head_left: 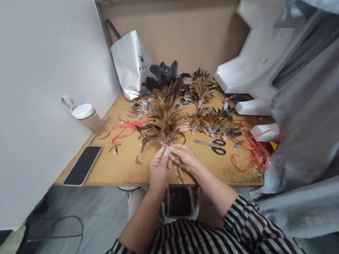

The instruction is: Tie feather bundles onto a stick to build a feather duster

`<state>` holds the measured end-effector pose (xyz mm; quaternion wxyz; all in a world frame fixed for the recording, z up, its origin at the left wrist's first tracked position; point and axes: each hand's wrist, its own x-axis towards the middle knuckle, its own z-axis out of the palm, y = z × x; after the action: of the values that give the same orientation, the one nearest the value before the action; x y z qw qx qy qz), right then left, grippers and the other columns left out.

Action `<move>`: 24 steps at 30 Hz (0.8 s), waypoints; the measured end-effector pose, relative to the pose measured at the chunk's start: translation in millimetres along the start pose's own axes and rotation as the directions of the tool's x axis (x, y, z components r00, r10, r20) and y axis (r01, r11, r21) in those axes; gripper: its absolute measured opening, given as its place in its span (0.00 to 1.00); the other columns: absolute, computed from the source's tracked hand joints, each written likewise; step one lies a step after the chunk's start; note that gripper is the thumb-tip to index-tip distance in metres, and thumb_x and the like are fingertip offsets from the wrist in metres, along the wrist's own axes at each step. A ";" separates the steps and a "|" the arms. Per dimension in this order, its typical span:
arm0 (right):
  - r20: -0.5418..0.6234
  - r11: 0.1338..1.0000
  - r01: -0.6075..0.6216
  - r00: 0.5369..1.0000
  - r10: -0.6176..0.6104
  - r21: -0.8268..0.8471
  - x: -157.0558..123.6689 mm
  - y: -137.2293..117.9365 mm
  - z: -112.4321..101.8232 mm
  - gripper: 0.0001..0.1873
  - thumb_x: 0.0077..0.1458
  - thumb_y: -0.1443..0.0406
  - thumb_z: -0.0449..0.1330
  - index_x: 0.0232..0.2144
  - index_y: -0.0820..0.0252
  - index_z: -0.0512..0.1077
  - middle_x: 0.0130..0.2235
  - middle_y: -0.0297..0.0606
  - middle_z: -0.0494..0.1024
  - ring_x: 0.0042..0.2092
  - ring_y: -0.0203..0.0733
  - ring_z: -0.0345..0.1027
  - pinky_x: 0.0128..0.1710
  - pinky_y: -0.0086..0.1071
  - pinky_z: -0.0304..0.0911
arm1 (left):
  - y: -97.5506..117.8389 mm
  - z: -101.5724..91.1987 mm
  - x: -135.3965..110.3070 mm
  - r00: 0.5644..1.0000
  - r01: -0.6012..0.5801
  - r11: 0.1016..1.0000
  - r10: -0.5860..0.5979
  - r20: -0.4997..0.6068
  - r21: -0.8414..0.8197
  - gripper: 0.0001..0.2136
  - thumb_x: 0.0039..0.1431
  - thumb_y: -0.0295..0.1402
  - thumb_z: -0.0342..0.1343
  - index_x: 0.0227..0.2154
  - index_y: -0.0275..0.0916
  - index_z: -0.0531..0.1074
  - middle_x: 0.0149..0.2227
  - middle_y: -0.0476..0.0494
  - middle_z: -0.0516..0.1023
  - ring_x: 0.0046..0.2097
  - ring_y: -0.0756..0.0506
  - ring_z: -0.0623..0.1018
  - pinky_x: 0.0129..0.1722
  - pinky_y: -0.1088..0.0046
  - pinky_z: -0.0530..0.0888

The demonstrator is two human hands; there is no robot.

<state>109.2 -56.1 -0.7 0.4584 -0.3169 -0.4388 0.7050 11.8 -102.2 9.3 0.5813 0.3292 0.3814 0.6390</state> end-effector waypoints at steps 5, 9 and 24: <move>-0.212 0.979 0.138 0.963 -0.168 -0.150 -1.2 -0.6 6.7 0.13 0.39 0.57 0.65 0.23 0.61 0.74 0.21 0.33 0.74 0.25 0.34 0.65 0.28 0.28 0.59 | -9.3 -8.2 4.1 0.986 -0.110 0.985 0.125 -0.106 0.130 0.20 0.48 0.39 0.59 0.44 0.36 0.71 0.23 0.51 0.70 0.20 0.57 0.60 0.17 0.81 0.56; -0.192 0.964 0.175 0.958 -0.215 -0.202 -5.2 -4.5 13.2 0.11 0.41 0.58 0.64 0.23 0.61 0.75 0.22 0.33 0.74 0.26 0.35 0.65 0.32 0.29 0.60 | -10.5 -9.2 6.8 0.981 -0.133 0.982 0.150 -0.122 0.136 0.19 0.47 0.39 0.59 0.42 0.36 0.72 0.23 0.51 0.69 0.20 0.57 0.61 0.18 0.81 0.57; -0.179 0.987 0.109 0.975 -0.129 -0.118 2.0 3.5 5.7 0.14 0.37 0.55 0.65 0.23 0.61 0.74 0.21 0.34 0.74 0.22 0.37 0.65 0.25 0.32 0.63 | -2.0 0.0 8.3 0.999 -0.023 0.999 0.022 -0.041 -0.027 0.14 0.47 0.41 0.59 0.28 0.34 0.72 0.21 0.52 0.65 0.19 0.57 0.58 0.15 0.82 0.53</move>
<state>102.4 -56.8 -1.6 0.5210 -0.3788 -0.4495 0.6189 11.9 -93.9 7.4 0.5708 0.3125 0.3804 0.6572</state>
